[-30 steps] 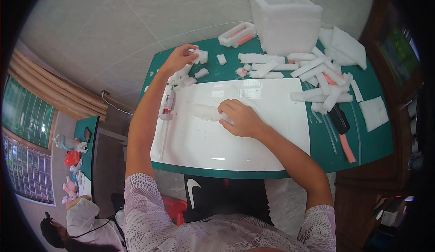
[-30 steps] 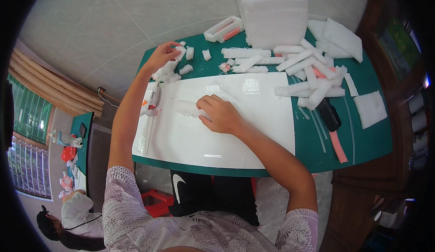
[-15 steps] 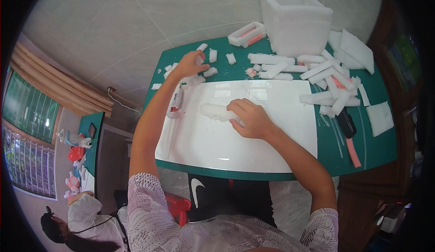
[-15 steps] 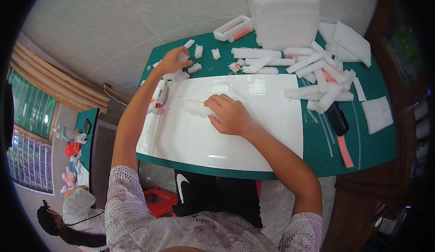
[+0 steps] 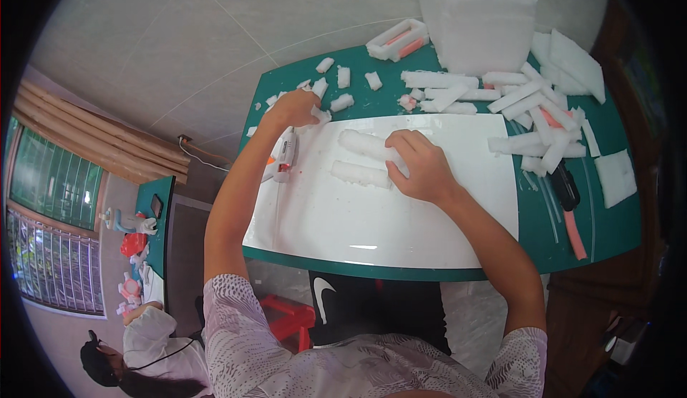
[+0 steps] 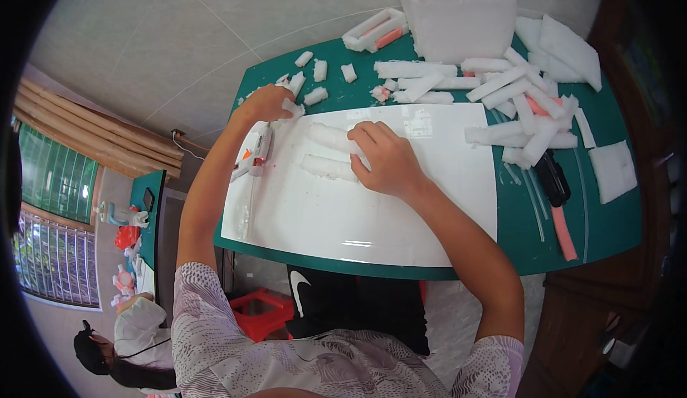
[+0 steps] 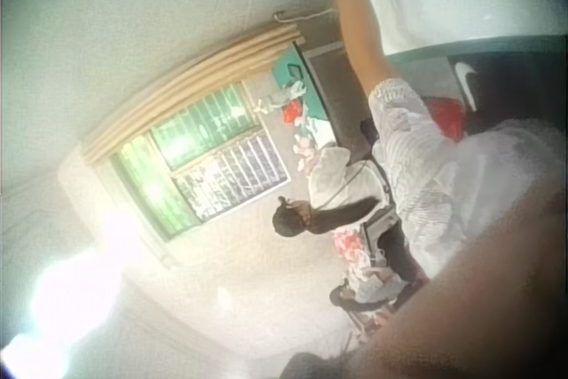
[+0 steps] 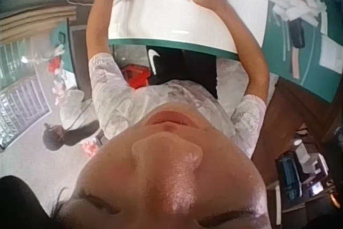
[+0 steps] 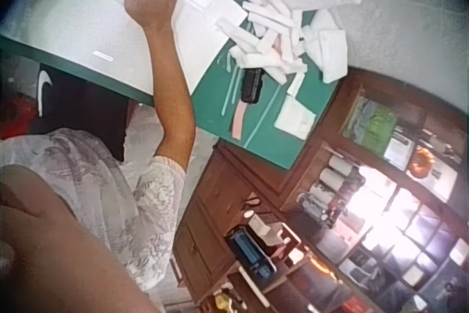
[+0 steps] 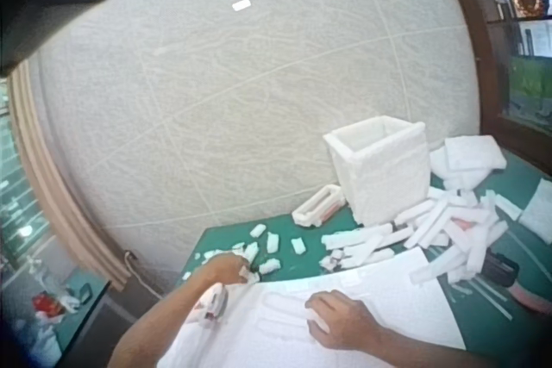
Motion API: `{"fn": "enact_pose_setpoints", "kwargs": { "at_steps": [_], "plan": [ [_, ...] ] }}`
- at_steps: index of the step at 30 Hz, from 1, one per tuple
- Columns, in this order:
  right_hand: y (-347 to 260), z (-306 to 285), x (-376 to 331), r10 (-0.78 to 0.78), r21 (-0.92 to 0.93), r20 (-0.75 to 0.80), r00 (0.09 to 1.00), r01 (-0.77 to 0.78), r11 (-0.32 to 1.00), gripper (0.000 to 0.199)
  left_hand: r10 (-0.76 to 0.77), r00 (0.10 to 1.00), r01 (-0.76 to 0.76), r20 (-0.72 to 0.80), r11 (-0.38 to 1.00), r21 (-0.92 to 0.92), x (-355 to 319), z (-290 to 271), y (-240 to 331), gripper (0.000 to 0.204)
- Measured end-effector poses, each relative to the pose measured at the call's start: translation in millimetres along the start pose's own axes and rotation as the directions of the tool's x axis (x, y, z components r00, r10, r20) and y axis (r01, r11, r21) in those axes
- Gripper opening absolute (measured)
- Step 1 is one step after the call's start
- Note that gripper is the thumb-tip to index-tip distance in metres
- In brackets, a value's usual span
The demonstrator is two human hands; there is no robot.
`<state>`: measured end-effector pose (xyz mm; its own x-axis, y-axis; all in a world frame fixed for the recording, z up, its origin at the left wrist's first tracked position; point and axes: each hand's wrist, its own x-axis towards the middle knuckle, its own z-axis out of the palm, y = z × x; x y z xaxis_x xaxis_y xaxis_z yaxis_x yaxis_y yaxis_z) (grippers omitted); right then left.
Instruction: The person fits foam pieces together by hand and attaches them using a hot glue gun to build a foam structure.
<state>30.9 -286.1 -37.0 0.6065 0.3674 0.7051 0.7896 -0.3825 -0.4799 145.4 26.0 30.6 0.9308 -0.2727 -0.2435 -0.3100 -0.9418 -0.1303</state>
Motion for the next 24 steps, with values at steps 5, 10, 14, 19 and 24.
{"fn": "enact_pose_setpoints", "kwargs": {
  "at_steps": [5, 10, 14, 19, 24],
  "plan": [
    [-1.8, 2.2, -0.4, -0.02, 0.038, 0.052, 0.998, 0.018, 0.999, 0.025, -0.038, 0.997, 0.027, 0.066, 0.985, 0.168, 7.1, 3.1, -7.1, 0.047],
    [1.1, 3.6, -2.4, -0.003, 0.041, 0.075, 0.997, 0.0, 0.999, 0.026, -0.117, 0.987, 0.105, 0.109, 0.988, 0.115, 10.6, -0.6, -4.7, 0.047],
    [1.9, 4.5, -3.4, -0.002, 0.03, 0.098, 0.995, -0.001, 1.0, 0.025, -0.17, 0.982, 0.165, 0.083, 0.984, 0.064, 9.2, -1.3, -5.5, 0.039],
    [-1.1, 5.8, -0.4, 0.036, 0.023, 0.054, 0.998, -0.037, 0.999, 0.028, -0.123, 0.991, 0.113, -0.052, 0.981, -0.16, -1.6, -8.9, -24.0, 0.038],
    [5.5, 0.6, 2.5, 0.093, -0.134, -0.101, 0.991, -0.107, 0.985, 0.037, -0.14, 0.978, 0.001, -0.157, 0.751, -0.661, -28.5, -34.8, -28.9, 0.035]
  ]
}}
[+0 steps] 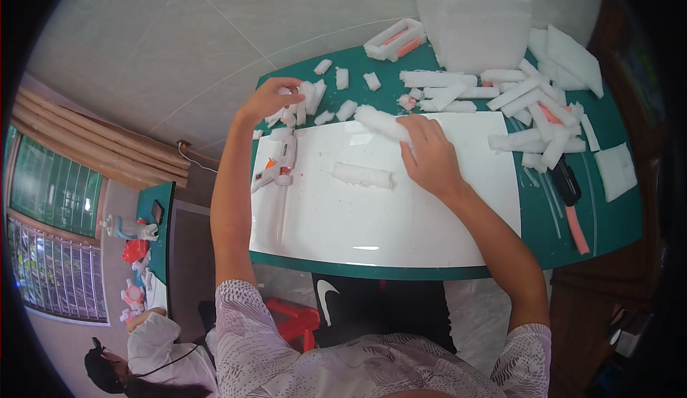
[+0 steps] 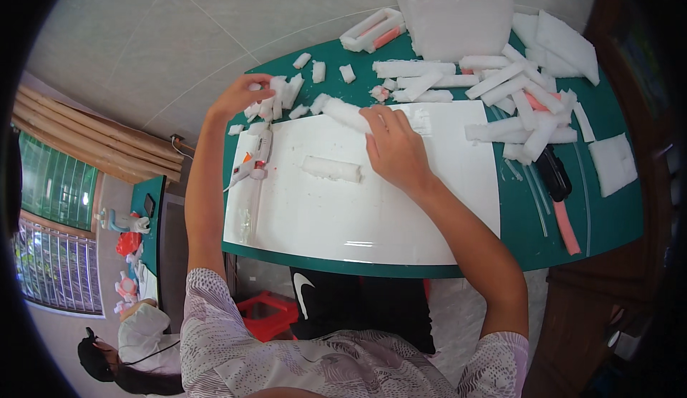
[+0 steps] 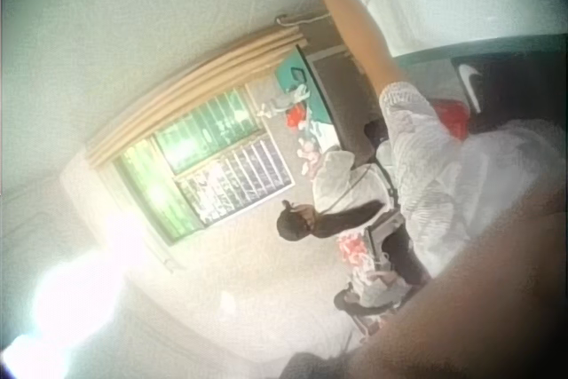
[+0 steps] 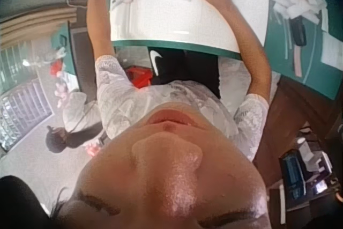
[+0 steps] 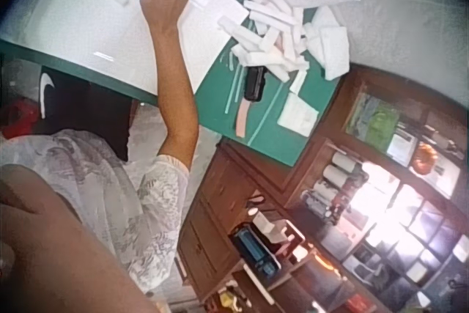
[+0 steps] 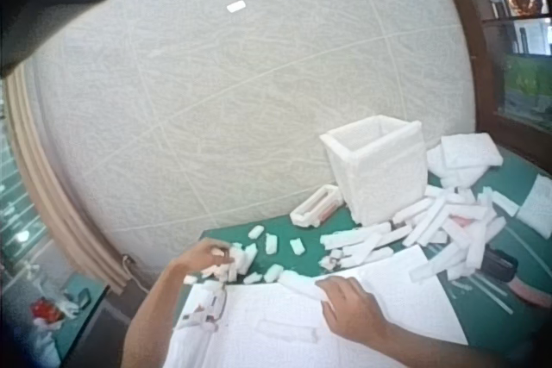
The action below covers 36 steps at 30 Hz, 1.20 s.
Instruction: The person fits foam pieces together by hand and attaches them using a hot glue gun to build a foam structure.
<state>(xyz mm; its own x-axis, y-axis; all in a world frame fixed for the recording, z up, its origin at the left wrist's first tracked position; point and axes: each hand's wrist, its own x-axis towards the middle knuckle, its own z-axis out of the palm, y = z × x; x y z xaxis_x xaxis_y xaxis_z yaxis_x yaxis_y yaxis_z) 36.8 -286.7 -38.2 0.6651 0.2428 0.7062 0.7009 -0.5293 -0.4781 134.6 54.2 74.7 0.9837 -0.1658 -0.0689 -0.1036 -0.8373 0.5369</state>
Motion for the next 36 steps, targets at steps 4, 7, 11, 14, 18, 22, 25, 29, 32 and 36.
{"fn": "enact_pose_setpoints", "kwargs": {
  "at_steps": [4, 7, 11, 14, 18, 22, 25, 29, 32, 36],
  "plan": [
    [2.9, 2.1, -2.6, 0.103, -0.028, 0.047, 0.994, -0.101, 0.994, 0.04, 0.055, 0.99, -0.002, 0.13, 0.927, -0.374, -18.7, -0.8, 4.6, 0.028],
    [9.4, 7.5, -6.5, 0.146, -0.067, 0.103, 0.984, -0.14, 0.988, 0.039, 0.121, 0.972, -0.002, 0.201, 0.861, -0.509, -27.6, 8.0, 5.2, 0.028],
    [16.2, 12.9, -9.8, 0.162, -0.148, 0.107, 0.981, -0.145, 0.978, 0.037, 0.142, 0.95, 0.071, 0.277, 0.769, -0.635, -42.6, 18.0, 16.5, 0.026],
    [18.9, 11.8, -10.4, 0.211, -0.159, 0.142, 0.967, -0.188, 0.969, 0.038, 0.136, 0.934, 0.098, 0.33, 0.791, -0.604, -53.0, 25.1, 24.6, 0.025],
    [19.6, 11.4, -10.2, 0.231, -0.173, 0.174, 0.957, -0.201, 0.964, 0.038, 0.098, 0.937, 0.006, 0.335, 0.955, -0.295, -68.6, 43.8, 37.4, 0.029],
    [20.1, 11.2, -11.1, 0.178, -0.229, 0.122, 0.976, -0.146, 0.962, 0.039, 0.091, 0.946, -0.028, 0.31, 0.979, -0.203, -78.0, 58.7, 54.3, 0.03],
    [7.6, 5.7, -7.1, 0.071, -0.249, 0.045, 0.996, -0.057, 0.967, 0.037, 0.173, 0.946, -0.102, 0.275, 0.962, -0.253, -77.6, 70.3, 48.2, 0.029],
    [-5.2, -1.4, 1.3, -0.023, 0.168, 0.091, 0.996, 0.007, 0.986, 0.031, 0.225, 0.941, -0.157, 0.251, 0.951, -0.266, -79.8, 82.6, 57.8, 0.027],
    [-12.9, -2.1, -4.2, 0.092, 0.294, 0.277, 0.956, -0.176, 0.939, 0.031, 0.232, 0.958, -0.19, 0.17, 0.955, -0.229, -83.5, 90.1, 61.5, 0.029],
    [-8.1, 8.8, -11.8, 0.006, 0.248, 0.321, 0.947, -0.09, 0.965, 0.031, 0.203, 0.974, -0.173, 0.105, 0.956, -0.237, -93.6, 96.7, 41.1, 0.036]
  ]
}}
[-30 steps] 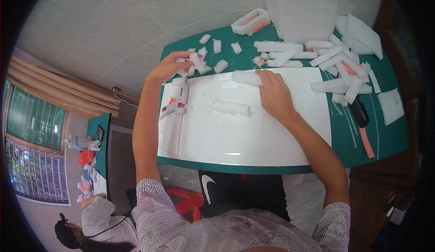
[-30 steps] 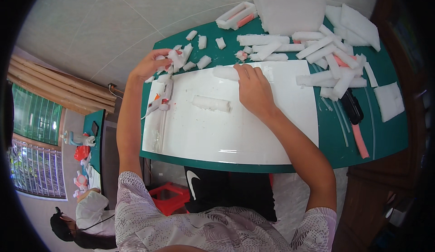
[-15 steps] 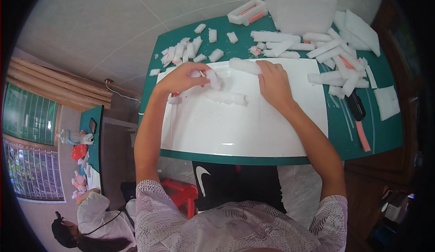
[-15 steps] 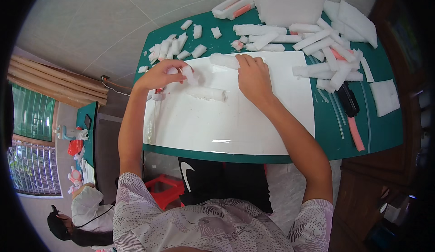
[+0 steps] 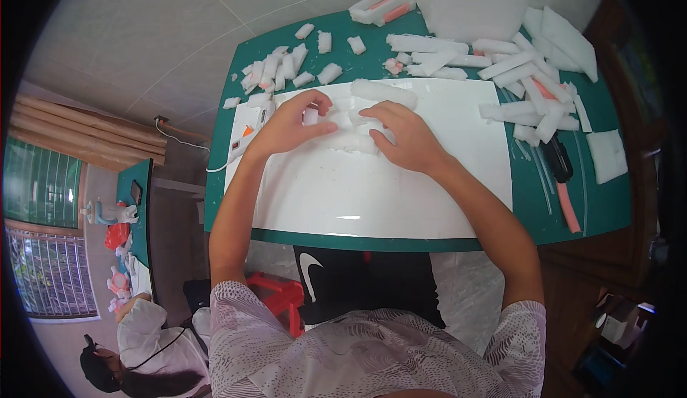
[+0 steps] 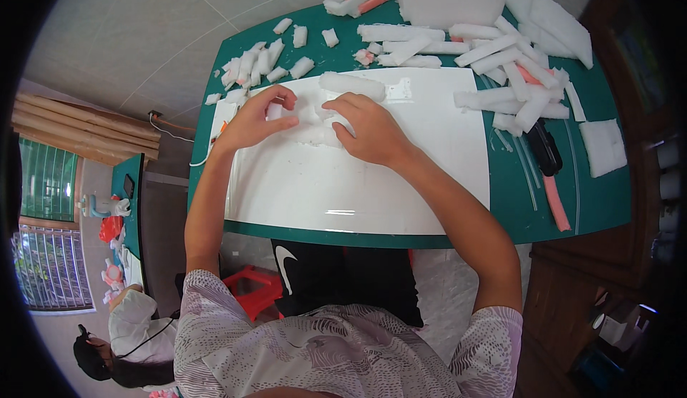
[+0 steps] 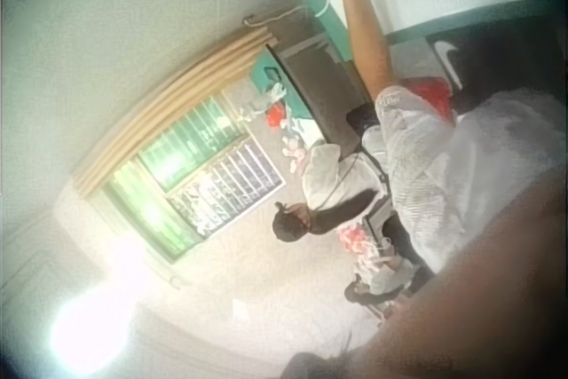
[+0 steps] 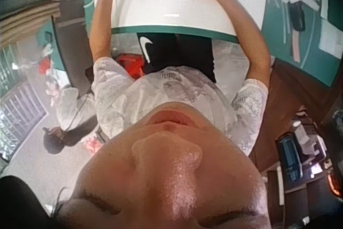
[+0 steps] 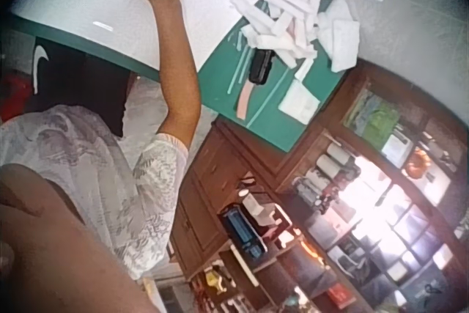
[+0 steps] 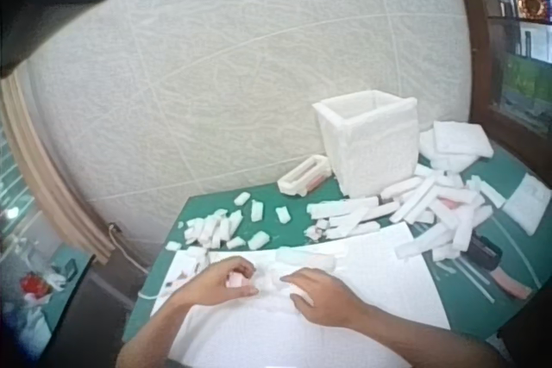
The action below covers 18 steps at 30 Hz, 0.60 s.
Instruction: The person fits foam pieces together by hand and attaches them using a hot glue gun to build a foam structure.
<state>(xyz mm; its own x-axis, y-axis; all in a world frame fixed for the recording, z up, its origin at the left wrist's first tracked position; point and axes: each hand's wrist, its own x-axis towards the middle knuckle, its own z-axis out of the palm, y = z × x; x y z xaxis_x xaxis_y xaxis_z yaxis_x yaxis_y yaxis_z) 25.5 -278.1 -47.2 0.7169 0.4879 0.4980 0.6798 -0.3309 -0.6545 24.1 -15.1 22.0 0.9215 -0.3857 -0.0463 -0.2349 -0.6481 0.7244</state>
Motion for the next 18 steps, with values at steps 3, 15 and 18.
{"fn": "enact_pose_setpoints", "kwargs": {
  "at_steps": [3, 15, 18],
  "plan": [
    [1.1, -1.1, -1.7, -0.058, -0.064, 0.003, 0.998, 0.058, 0.996, 0.029, -0.01, 0.999, 0.012, -0.031, 0.999, 0.04, -13.4, 4.4, -2.8, 0.04],
    [0.9, 5.0, -3.3, 0.025, -0.227, 0.012, 1.0, -0.022, 0.974, 0.028, -0.102, 0.986, 0.102, -0.133, 0.995, -0.009, -36.3, 2.6, -19.3, 0.032],
    [5.9, 4.2, -5.1, 0.002, -0.256, -0.004, 1.0, -0.003, 0.967, 0.027, -0.017, 0.995, 0.019, -0.095, 1.0, 0.014, -37.6, 3.9, -7.3, 0.03]
  ]
}}
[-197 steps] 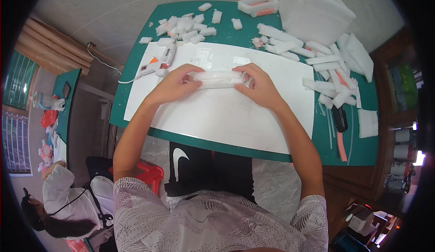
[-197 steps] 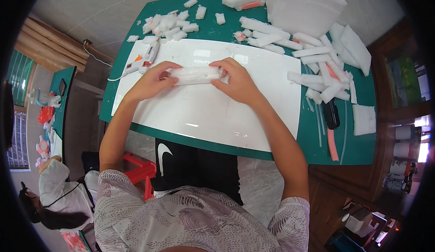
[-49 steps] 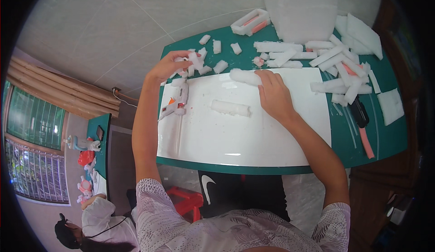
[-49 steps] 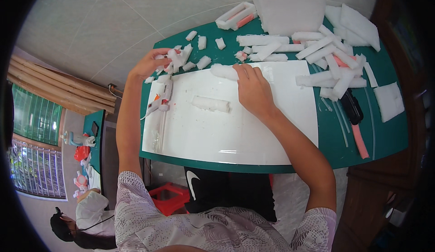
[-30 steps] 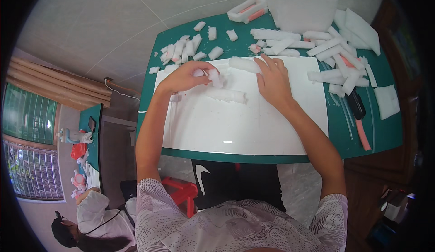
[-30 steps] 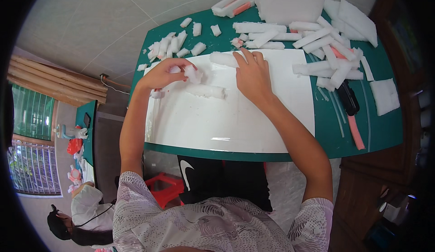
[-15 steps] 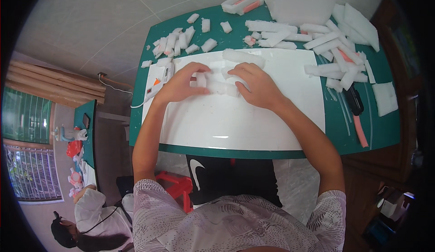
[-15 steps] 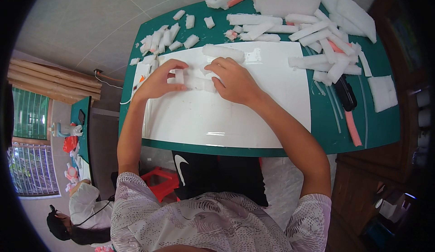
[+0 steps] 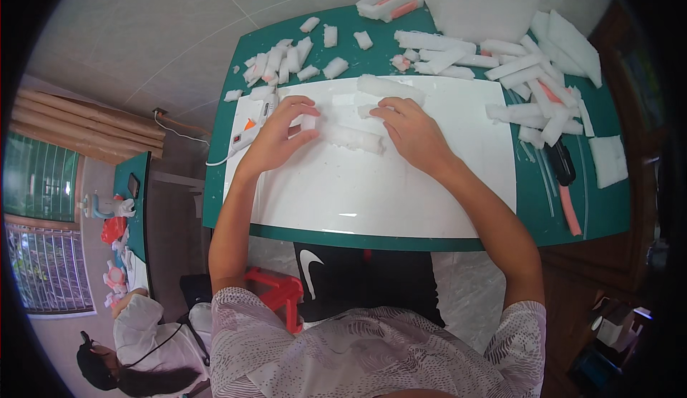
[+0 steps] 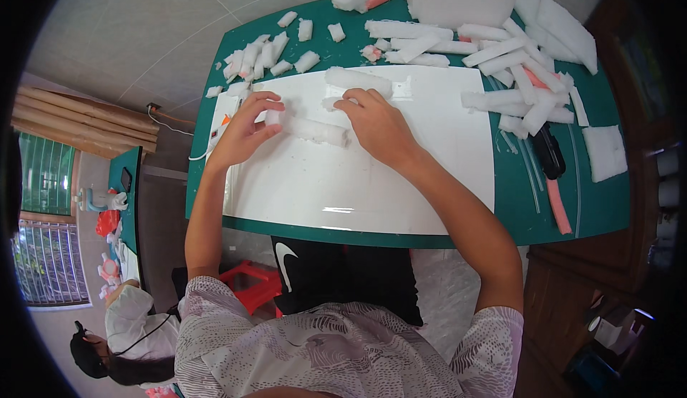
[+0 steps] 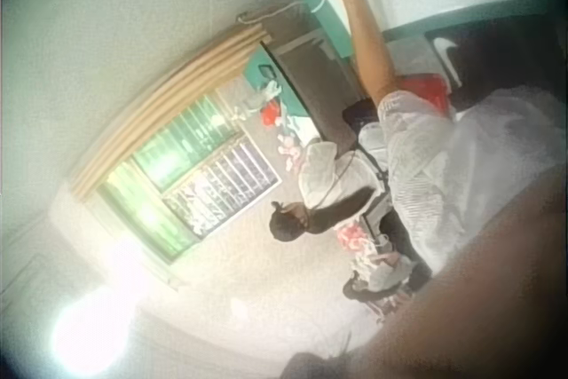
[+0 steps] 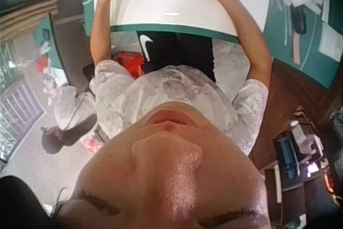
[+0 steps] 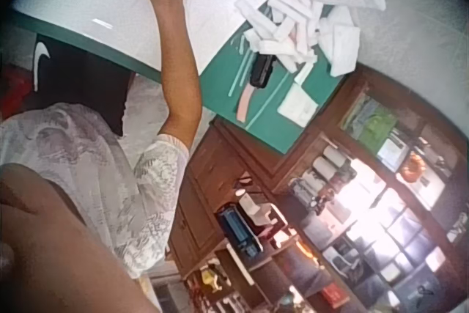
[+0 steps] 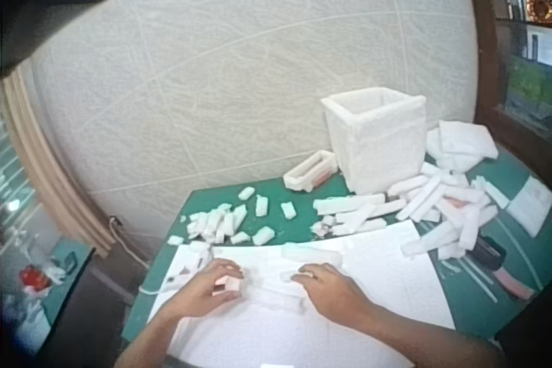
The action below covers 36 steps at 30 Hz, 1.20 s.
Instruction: The person fits foam pieces together by hand and attaches them using a hot glue gun to build a foam structure.
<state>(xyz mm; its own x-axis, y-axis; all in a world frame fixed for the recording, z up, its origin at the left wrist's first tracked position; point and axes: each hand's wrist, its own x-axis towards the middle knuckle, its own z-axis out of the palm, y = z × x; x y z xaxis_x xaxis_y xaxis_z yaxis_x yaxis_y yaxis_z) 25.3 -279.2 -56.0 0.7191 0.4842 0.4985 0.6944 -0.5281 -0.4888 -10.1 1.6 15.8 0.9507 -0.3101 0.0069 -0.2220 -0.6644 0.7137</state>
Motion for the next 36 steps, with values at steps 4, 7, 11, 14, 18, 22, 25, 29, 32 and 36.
{"fn": "enact_pose_setpoints", "kwargs": {
  "at_steps": [4, 7, 11, 14, 18, 22, 25, 29, 32, 36],
  "plan": [
    [-5.7, -1.7, 3.1, 0.025, 0.03, 0.035, 0.999, -0.026, 0.999, 0.024, -0.02, 0.998, 0.008, -0.067, 0.986, -0.169, 2.0, 1.8, -19.8, 0.029],
    [-5.3, -0.8, 2.8, 0.022, 0.03, 0.045, 0.999, -0.024, 0.999, 0.023, -0.059, 0.996, 0.045, -0.061, 0.975, -0.218, 3.0, 6.9, -30.0, 0.03],
    [-3.4, -0.5, 1.9, 0.02, 0.031, 0.047, 0.999, -0.021, 0.999, 0.023, -0.059, 0.995, 0.046, -0.084, 0.987, -0.154, 4.7, 9.4, -32.1, 0.034],
    [-3.8, -1.3, 1.7, -0.003, 0.023, 0.043, 0.999, 0.002, 1.0, 0.025, -0.088, 0.991, 0.075, -0.098, 0.989, -0.127, 5.1, 10.1, -29.3, 0.035],
    [-9.3, -4.6, 1.2, -0.043, 0.045, 0.019, 0.999, 0.042, 0.998, 0.025, -0.083, 0.993, 0.069, -0.084, 0.986, -0.153, 3.9, 11.5, -25.3, 0.035],
    [-9.7, -3.7, 0.2, -0.018, 0.057, 0.081, 0.997, 0.013, 0.998, 0.031, -0.033, 0.998, 0.025, -0.052, 0.989, -0.144, 3.3, 11.5, -23.7, 0.035],
    [-9.4, -6.1, 0.4, 0.012, 0.068, 0.106, 0.994, -0.019, 0.998, 0.034, -0.038, 0.999, 0.032, -0.033, 0.987, -0.16, 3.3, 12.9, -14.2, 0.034],
    [-9.6, -5.3, 1.0, 0.01, 0.072, 0.103, 0.995, -0.017, 0.997, 0.034, -0.03, 0.999, 0.024, -0.04, 0.989, -0.149, 3.8, 12.7, -19.6, 0.033],
    [-12.0, -6.0, 2.2, 0.035, 0.07, 0.124, 0.992, -0.044, 0.997, 0.033, 0.007, 0.999, -0.013, -0.048, 0.99, -0.141, 3.4, 14.1, -22.6, 0.033],
    [-1.6, 0.9, 0.0, 0.004, 0.06, -0.019, 1.0, -0.003, 0.998, 0.026, -0.037, 0.999, 0.033, -0.024, 0.989, -0.142, 4.3, 16.1, -13.5, 0.033]
  ]
}}
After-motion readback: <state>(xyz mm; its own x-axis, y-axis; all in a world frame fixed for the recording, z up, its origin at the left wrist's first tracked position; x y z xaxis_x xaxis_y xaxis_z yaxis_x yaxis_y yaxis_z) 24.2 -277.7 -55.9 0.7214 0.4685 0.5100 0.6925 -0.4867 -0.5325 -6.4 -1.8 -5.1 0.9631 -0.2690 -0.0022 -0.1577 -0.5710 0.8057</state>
